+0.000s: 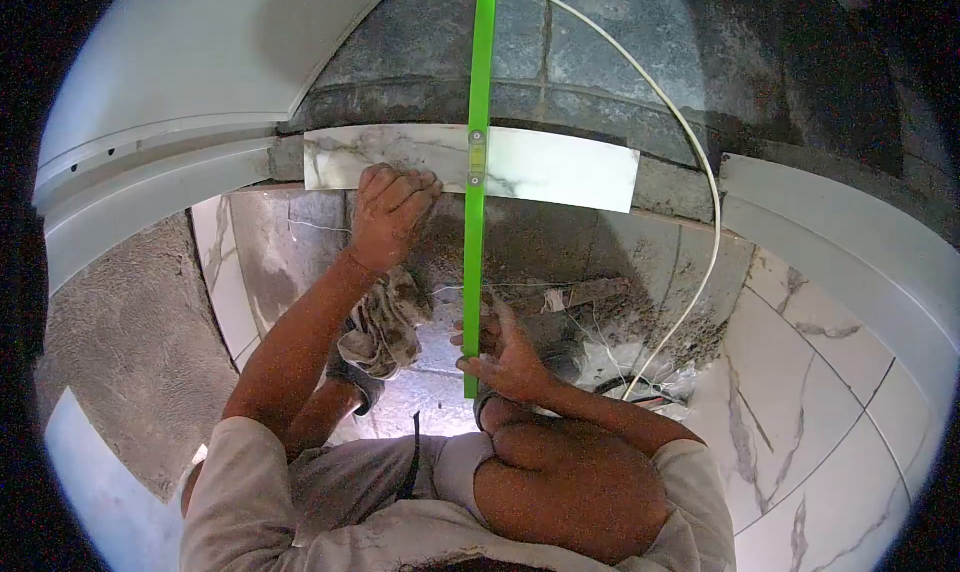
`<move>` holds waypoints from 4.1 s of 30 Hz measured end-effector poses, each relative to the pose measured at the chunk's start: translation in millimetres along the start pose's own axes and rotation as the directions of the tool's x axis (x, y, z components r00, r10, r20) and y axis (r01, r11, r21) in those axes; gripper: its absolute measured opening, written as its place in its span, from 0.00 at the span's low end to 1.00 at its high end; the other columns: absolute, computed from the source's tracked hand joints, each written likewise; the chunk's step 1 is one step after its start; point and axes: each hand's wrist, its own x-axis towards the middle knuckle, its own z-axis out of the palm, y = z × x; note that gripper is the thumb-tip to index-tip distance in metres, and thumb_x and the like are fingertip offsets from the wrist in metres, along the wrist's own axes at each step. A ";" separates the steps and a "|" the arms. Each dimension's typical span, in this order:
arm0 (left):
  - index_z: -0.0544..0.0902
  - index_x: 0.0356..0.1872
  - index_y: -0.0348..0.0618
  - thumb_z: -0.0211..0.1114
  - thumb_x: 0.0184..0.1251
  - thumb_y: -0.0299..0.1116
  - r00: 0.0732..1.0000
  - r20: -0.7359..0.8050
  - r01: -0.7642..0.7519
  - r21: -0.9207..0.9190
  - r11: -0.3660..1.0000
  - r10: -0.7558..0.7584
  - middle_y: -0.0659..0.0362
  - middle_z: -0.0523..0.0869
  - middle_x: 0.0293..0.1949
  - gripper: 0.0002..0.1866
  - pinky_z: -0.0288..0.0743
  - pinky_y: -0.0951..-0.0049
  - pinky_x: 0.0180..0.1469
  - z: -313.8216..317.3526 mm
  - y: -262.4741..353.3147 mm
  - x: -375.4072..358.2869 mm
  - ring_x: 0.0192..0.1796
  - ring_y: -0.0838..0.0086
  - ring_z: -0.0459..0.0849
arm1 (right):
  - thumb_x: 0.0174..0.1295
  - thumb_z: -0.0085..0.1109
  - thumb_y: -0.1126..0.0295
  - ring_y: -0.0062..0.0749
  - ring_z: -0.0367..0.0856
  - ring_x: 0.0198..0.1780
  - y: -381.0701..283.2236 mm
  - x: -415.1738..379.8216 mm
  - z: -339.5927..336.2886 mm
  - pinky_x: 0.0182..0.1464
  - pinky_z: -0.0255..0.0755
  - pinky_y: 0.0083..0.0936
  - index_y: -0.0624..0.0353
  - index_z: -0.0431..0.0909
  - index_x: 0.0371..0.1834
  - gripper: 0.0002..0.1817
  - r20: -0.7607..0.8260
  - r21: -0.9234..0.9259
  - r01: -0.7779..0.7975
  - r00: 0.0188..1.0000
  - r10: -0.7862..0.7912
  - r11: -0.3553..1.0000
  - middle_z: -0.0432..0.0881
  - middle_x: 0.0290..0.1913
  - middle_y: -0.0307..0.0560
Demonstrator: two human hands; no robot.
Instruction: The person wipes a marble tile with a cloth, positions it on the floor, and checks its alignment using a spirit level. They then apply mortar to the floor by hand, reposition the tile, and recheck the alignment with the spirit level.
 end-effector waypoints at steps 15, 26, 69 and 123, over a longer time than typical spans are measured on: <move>0.84 0.39 0.42 0.63 0.45 0.29 1.000 0.006 -0.002 -0.028 1.000 0.002 0.62 0.82 0.41 0.15 0.71 0.61 0.49 1.1 -0.5 -3.0 0.43 0.68 0.79 | 0.55 0.65 0.41 0.40 0.68 0.63 -12.6 3.5 -41.4 0.65 0.63 0.41 0.66 0.47 0.73 0.55 -0.276 -0.272 0.319 0.878 -0.391 0.908 0.66 0.63 0.54; 0.84 0.39 0.42 0.64 0.46 0.29 1.000 -0.001 -0.018 -0.010 1.000 0.018 0.63 0.82 0.41 0.15 0.71 0.62 0.49 3.8 -2.3 -5.2 0.43 0.70 0.79 | 0.63 0.62 0.59 0.42 0.78 0.49 -63.7 10.0 -93.5 0.51 0.74 0.32 0.68 0.70 0.58 0.27 -0.191 -0.841 0.338 0.546 -0.815 0.424 0.77 0.52 0.57; 0.85 0.39 0.43 0.64 0.43 0.32 0.998 -0.056 -0.043 -0.031 0.999 0.041 0.61 0.85 0.44 0.17 0.72 0.62 0.48 10.2 -7.7 -9.5 0.44 0.69 0.81 | 0.38 0.78 0.66 0.42 0.71 0.66 -177.6 78.3 -84.3 0.70 0.52 0.46 0.53 0.76 0.47 0.30 0.096 -0.973 -0.029 0.852 -0.514 -0.228 0.76 0.63 0.47; 0.82 0.33 0.40 0.66 0.48 0.29 0.956 0.293 -0.024 0.058 0.998 0.006 0.46 0.79 0.58 0.09 0.60 0.53 0.70 -23.0 -23.0 40.9 0.62 0.58 0.76 | 0.35 0.79 0.68 0.42 0.71 0.67 -175.4 78.1 -85.9 0.68 0.55 0.42 0.55 0.76 0.45 0.30 0.098 -0.982 -0.009 0.831 -0.548 -0.190 0.76 0.64 0.47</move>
